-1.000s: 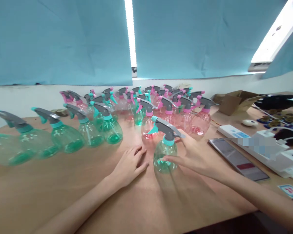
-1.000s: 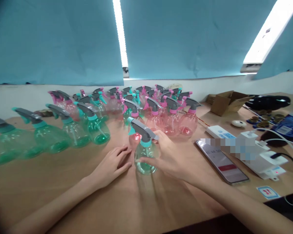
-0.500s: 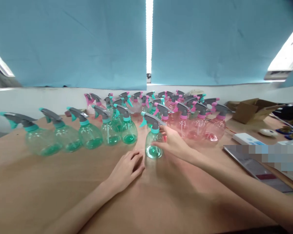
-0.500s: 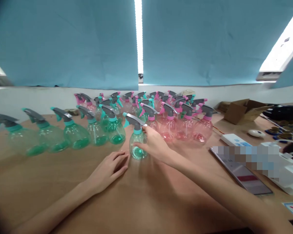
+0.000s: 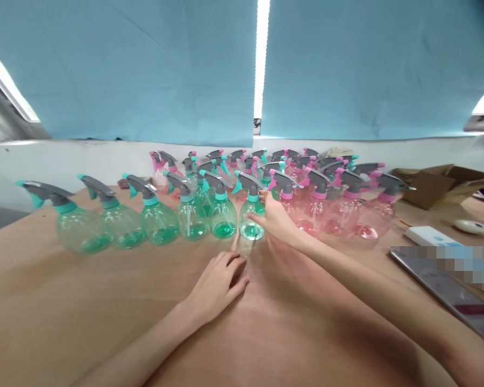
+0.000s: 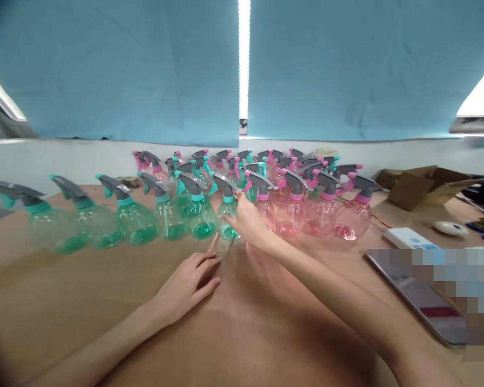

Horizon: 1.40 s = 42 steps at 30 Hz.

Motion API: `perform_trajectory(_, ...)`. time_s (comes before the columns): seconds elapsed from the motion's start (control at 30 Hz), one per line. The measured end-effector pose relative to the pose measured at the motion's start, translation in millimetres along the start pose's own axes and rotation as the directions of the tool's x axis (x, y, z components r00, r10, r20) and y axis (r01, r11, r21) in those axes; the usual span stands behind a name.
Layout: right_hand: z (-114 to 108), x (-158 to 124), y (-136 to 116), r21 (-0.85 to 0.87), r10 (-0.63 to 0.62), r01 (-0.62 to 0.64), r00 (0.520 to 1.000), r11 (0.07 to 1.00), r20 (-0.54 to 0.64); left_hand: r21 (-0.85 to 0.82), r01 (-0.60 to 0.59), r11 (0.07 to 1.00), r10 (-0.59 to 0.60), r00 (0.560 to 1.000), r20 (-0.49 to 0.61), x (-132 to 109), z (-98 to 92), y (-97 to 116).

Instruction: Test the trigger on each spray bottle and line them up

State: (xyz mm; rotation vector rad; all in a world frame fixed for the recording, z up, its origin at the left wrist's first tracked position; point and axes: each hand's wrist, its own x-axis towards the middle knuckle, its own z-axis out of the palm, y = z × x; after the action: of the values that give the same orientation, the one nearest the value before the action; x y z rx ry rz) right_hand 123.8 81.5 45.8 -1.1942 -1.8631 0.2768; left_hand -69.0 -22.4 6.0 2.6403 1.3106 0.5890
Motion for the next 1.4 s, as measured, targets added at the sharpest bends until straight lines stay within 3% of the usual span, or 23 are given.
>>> perform_trajectory(0.4, 4, 5, -3, -0.031, 0.029, -0.029, 1.0, 0.999, -0.001, -0.003, 0.009, 1.0, -0.009, 1.0, 0.009, 1, -2.1, 2)
perform_trajectory(0.5, -12, -12, -8, -0.08, 0.008, -0.007, 1.0, 0.997, 0.012, -0.02, 0.017, 1.0, -0.017, 1.0, 0.011, 1, -2.3, 3)
perform_trajectory(0.6, -43, -32, -10, -0.142, 0.016, -0.011, 0.999, 0.99, 0.037, -0.033, 0.015, 0.999, -0.015, 1.0, 0.006, 1, -2.1, 3)
perform_trajectory(0.7, -73, -45, -4, -0.236, 0.1, -0.104, 0.995, 0.966, -0.031, -0.045, 0.007, 0.999, -0.008, 1.0, -0.008, 2, -1.5, 4)
perform_trajectory(0.8, -86, -44, 8, -0.302, 0.181, -0.198, 0.98, 0.933, -0.081, -0.05, 0.005, 0.999, -0.006, 0.999, -0.036, 3, -0.1, 7)
perform_trajectory(1.13, -54, -16, 30, -0.295, 0.275, -0.286, 0.958, 0.912, -0.077, -0.074, -0.006, 0.997, -0.002, 0.994, -0.107, 1, 2.5, 17)
perform_trajectory(1.4, -76, -48, 6, -0.346, 0.286, -0.277, 0.958, 0.896, -0.024, -0.219, 0.005, 0.976, -0.029, 0.994, -0.107, 20, 15.6, 36)
